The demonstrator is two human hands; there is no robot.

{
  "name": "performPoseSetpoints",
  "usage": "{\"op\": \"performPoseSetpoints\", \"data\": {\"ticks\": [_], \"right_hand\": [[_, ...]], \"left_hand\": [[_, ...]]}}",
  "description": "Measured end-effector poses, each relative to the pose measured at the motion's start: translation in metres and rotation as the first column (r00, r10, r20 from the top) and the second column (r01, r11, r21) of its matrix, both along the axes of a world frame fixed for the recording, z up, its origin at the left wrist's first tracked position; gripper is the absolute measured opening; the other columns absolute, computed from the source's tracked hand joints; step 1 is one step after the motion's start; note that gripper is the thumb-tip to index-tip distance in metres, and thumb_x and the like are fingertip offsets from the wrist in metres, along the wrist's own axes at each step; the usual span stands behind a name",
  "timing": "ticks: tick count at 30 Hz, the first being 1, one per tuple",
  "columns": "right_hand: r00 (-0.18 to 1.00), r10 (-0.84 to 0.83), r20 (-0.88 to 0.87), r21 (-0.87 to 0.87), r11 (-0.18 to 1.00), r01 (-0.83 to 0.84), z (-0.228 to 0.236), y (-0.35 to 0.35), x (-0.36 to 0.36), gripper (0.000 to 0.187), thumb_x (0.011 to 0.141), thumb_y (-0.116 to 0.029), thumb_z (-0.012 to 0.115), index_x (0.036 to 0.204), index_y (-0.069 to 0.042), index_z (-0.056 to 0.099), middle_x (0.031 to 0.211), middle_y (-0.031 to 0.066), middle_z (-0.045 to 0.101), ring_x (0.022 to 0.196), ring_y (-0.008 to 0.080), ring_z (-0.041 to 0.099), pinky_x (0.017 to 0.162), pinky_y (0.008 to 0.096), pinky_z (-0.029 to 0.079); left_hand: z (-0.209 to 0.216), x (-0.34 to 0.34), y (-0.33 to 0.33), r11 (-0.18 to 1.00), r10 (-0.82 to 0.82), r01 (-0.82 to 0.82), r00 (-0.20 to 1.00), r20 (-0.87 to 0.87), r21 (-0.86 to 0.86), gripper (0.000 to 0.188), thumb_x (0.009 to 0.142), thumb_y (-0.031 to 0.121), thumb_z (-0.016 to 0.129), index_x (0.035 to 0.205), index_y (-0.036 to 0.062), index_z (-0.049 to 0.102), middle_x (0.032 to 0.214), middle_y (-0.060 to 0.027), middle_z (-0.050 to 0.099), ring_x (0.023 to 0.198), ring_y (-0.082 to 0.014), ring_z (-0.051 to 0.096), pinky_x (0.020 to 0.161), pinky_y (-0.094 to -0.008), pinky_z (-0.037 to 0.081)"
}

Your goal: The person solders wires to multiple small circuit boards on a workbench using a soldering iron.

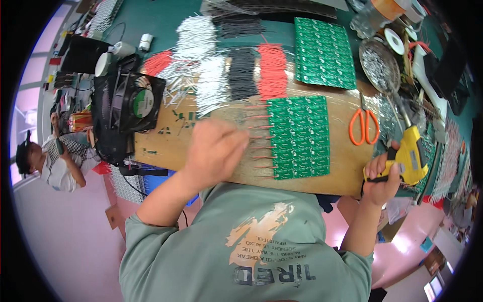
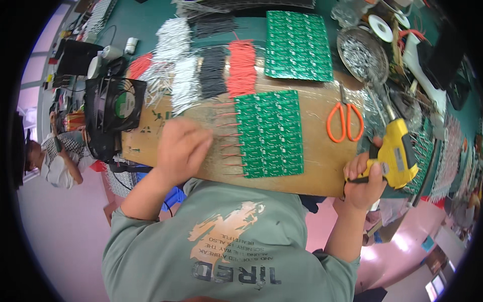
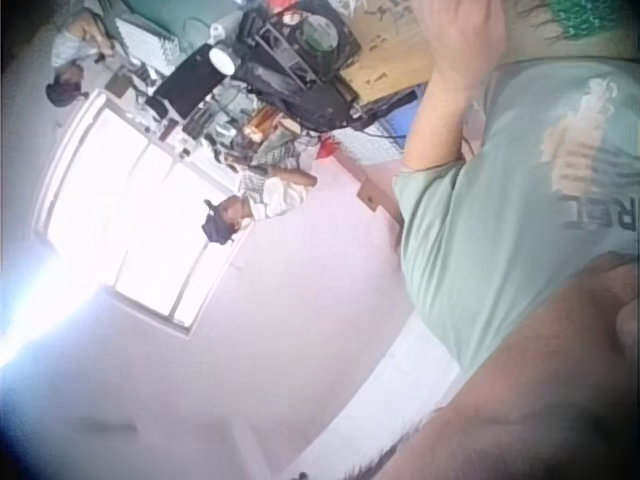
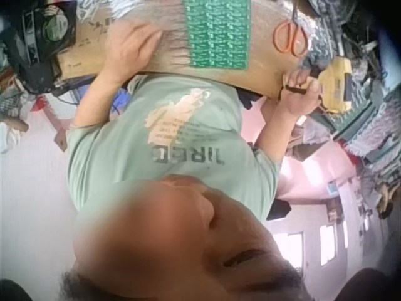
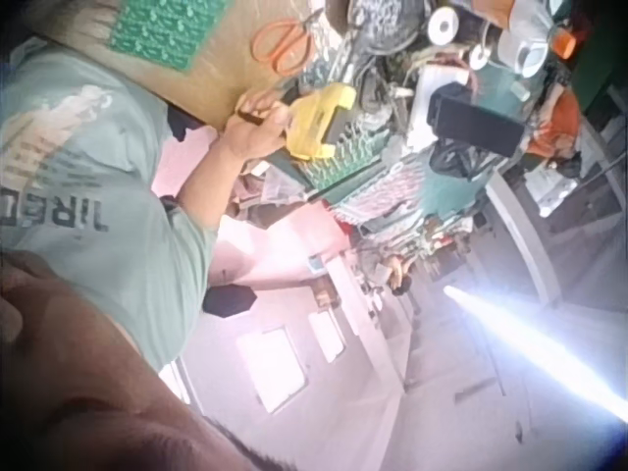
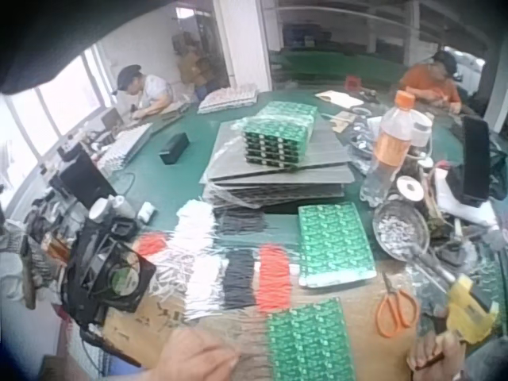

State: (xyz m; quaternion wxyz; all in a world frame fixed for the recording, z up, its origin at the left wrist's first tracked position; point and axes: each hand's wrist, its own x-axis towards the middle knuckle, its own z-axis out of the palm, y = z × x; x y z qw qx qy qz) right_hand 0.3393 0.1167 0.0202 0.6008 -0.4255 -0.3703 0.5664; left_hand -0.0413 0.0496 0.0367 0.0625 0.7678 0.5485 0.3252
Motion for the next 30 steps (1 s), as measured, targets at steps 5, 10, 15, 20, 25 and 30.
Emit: {"op": "performPoseSetpoints", "data": {"ticks": [5, 10, 15, 20, 25, 30], "right_hand": [[0.99, 0.116, -0.077, -0.024, 0.993, -0.118, -0.024, -0.021, -0.001, 0.069, 0.096, -0.036, 0.069, 0.146, 0.003, 0.042, 0.073, 0.002, 0.049, 0.054, 0.0131, 0.048, 0.051, 0.0291, 0.042], [0.991, 0.13, -0.041, -0.005, 0.992, -0.13, -0.027, -0.021, -0.001, 0.065, 0.098, -0.038, 0.065, 0.145, 0.0, 0.042, 0.072, 0.0018, 0.047, 0.053, 0.0124, 0.045, 0.05, 0.0281, 0.038], [0.99, 0.102, -0.097, -0.046, 0.993, -0.107, -0.024, -0.021, -0.005, 0.07, 0.094, -0.036, 0.072, 0.144, 0.003, 0.044, 0.072, 0.0025, 0.049, 0.054, 0.014, 0.048, 0.051, 0.0301, 0.042], [0.99, 0.107, -0.097, -0.054, 0.992, -0.112, -0.021, -0.02, -0.009, 0.07, 0.093, -0.033, 0.072, 0.144, 0.004, 0.043, 0.071, 0.0029, 0.05, 0.055, 0.0139, 0.048, 0.052, 0.0303, 0.041], [0.987, 0.145, -0.075, -0.062, 0.987, -0.149, -0.023, -0.02, -0.006, 0.067, 0.094, -0.036, 0.069, 0.145, 0.001, 0.044, 0.073, 0.0016, 0.05, 0.054, 0.0135, 0.047, 0.053, 0.0304, 0.04], [0.988, 0.132, -0.075, -0.088, 0.986, -0.138, -0.019, -0.02, -0.011, 0.066, 0.093, -0.035, 0.07, 0.143, 0.001, 0.046, 0.071, 0.0019, 0.049, 0.054, 0.014, 0.048, 0.052, 0.0311, 0.041]], "left_hand": [[0.007, -0.04, 0.041, 0.965, 0.255, -0.239, 0.95, -0.182, 0.106, 0.017, 0.086, 0.007, 0.076, 0.102, 0.0065, 0.075, 0.097, -0.0093, 0.068, 0.091, -0.0311, 0.064, 0.082, -0.0417, 0.05], [0.01, -0.059, 0.052, 0.954, 0.285, -0.299, 0.891, -0.354, 0.015, 0.015, 0.089, 0.009, 0.073, 0.103, 0.0064, 0.076, 0.099, -0.0074, 0.069, 0.094, -0.0297, 0.065, 0.084, -0.0421, 0.05], [0.012, -0.063, 0.066, 0.957, 0.282, -0.285, 0.87, -0.405, 0.053, 0.016, 0.088, 0.01, 0.072, 0.104, 0.0071, 0.075, 0.1, -0.0065, 0.068, 0.095, -0.0289, 0.064, 0.085, -0.0422, 0.049], [0.009, -0.062, 0.075, 0.963, 0.196, -0.267, 0.787, -0.585, -0.036, 0.018, 0.087, 0.011, 0.072, 0.104, 0.0088, 0.074, 0.097, -0.0045, 0.065, 0.097, -0.0262, 0.062, 0.084, -0.0417, 0.046], [0.007, -0.061, 0.074, 0.978, 0.169, -0.209, 0.778, -0.605, 0.005, 0.018, 0.085, 0.009, 0.073, 0.103, 0.0071, 0.073, 0.095, -0.0041, 0.065, 0.094, -0.0259, 0.062, 0.082, -0.0415, 0.046], [0.003, -0.062, 0.073, 0.981, 0.19, -0.183, 0.791, -0.582, 0.07, 0.004, 0.082, 0.008, 0.07, 0.086, 0.0086, 0.069, 0.085, -0.0042, 0.062, 0.087, -0.0256, 0.061, 0.077, -0.0405, 0.047]]}}
